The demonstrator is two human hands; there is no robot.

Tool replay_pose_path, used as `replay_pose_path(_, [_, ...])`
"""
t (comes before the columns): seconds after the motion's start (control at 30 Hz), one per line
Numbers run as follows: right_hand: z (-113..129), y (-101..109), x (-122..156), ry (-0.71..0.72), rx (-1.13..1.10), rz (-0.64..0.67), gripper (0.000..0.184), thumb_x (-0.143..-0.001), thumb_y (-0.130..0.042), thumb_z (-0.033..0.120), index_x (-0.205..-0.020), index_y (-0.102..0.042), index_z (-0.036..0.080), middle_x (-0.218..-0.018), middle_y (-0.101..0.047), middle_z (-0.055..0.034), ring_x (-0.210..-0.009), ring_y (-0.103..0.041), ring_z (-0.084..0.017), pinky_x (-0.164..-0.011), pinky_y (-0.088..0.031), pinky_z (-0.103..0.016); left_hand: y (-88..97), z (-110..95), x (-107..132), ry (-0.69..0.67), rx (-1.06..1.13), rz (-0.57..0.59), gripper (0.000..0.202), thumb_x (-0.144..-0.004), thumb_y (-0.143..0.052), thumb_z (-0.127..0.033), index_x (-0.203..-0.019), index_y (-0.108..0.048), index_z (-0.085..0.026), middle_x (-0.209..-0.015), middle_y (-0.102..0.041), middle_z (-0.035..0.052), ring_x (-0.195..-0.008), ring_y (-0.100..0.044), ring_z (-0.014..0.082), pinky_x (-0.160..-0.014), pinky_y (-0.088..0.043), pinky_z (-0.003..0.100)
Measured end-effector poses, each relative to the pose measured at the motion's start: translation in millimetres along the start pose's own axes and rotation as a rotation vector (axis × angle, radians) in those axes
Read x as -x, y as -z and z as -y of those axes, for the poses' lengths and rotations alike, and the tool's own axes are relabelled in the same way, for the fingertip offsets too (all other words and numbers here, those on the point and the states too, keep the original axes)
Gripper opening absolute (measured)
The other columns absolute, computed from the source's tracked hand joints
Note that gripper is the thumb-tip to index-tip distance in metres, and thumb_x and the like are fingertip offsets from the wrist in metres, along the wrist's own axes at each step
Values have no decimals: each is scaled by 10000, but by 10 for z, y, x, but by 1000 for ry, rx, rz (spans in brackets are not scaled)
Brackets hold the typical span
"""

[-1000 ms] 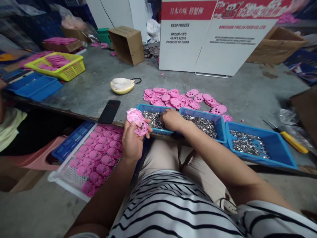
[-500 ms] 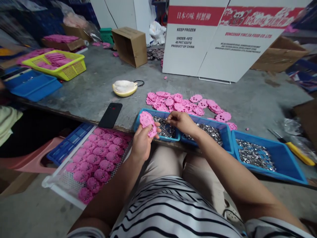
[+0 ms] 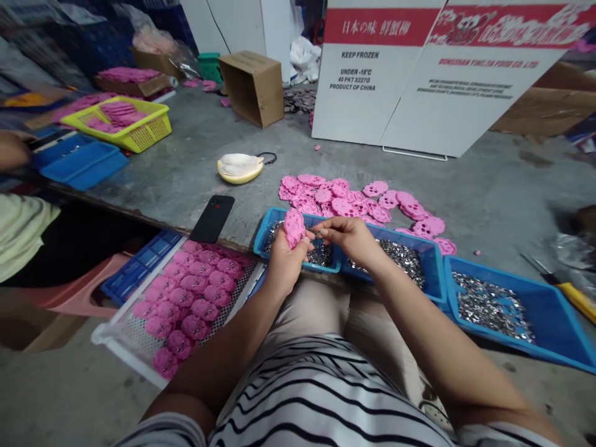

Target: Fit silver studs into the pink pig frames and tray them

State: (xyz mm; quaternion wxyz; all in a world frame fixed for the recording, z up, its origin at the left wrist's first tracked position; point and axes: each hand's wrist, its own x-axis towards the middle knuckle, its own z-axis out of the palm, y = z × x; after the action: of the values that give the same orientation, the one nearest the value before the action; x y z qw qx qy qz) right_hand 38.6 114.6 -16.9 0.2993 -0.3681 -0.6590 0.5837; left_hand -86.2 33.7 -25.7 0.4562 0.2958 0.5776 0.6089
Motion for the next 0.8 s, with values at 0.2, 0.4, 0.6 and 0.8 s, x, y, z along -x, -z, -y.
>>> replay_pose_path(0.2, [23,-16,-26,4,20,-14,239,-604,-720,347,-710,-630,153,-621,-602,-7,-530,-523,-120,-532,-447,-270,4,14,-29,2,-34,-32,415,-662,-595,-270,-1030,-460,-135,-896,-610,22,-610,-543,27,-447,-390,111])
replay_pose_path(0.4, [61,-10,41,128,123,46,300,-685,-702,452,-680,-664,155,-676,-646,-40,-608,-546,-137,-611,-441,-285,-53,5,-15,8,-35,-57,482,-584,-662,-240,-1015,-473,-139,-756,-566,-33,-527,-485,13,-432,-381,123])
replay_pose_path(0.6, [70,63,84,277,132,44,185,-747,-683,349,-723,-734,174,-749,-664,-56,-724,-577,-155,-708,-461,-304,-134,-156,46,182,166,75,541,-468,-709,-232,-942,-473,-124,-689,-521,-45,-510,-506,43,-393,-347,145])
replay_pose_path(0.8, [44,24,272,234,-54,-69,259,-794,-700,403,-928,-734,184,-832,-682,-47,-735,-594,-150,-697,-478,-304,-189,-194,96,137,298,73,545,-476,-745,-247,-928,-467,-125,-718,-526,-41,-519,-506,27,-412,-342,146])
